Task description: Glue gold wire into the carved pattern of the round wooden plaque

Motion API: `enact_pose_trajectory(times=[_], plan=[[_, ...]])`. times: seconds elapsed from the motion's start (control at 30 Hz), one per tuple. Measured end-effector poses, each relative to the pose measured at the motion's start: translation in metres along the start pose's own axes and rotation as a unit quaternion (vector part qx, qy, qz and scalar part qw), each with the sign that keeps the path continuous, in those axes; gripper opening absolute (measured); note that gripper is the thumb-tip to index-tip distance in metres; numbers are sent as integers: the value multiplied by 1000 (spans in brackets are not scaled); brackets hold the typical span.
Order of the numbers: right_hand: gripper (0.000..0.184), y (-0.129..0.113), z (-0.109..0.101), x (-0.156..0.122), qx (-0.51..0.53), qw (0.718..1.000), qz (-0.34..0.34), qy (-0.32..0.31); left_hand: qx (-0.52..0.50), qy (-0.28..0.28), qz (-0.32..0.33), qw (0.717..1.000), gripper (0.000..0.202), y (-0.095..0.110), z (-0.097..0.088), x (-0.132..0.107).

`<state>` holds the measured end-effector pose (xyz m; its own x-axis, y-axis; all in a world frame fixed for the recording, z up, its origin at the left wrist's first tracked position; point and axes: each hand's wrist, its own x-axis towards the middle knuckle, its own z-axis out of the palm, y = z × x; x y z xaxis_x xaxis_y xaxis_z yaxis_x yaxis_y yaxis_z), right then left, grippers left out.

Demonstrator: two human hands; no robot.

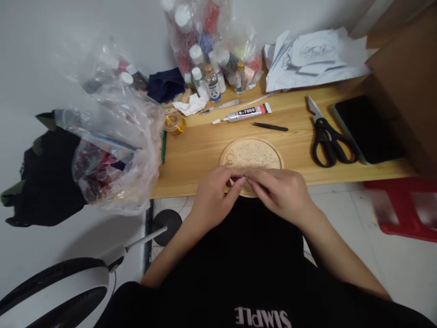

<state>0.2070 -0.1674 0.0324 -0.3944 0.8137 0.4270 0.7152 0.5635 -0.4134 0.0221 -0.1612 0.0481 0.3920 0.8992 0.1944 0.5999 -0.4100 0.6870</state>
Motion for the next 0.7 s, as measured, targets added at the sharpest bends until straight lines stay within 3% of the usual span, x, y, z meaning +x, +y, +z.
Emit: enact_pose_trajectory(times=[0.17,0.37,0.53,0.7], plan=[[16,-12,9,-2,5,1000,-4,15,22,30,-9,999,15,-8,-2,-9],[15,-21,14,-5,137,987,79,3,24,59,42,997,15,-15,-1,-14],[6,-21,9,-4,206,971,122,-8,-28,43,52,997,14,-16,-2,-13],[6,-20,3,1,252,954,162,-2,-117,43,10,992,11,-16,-8,-13]])
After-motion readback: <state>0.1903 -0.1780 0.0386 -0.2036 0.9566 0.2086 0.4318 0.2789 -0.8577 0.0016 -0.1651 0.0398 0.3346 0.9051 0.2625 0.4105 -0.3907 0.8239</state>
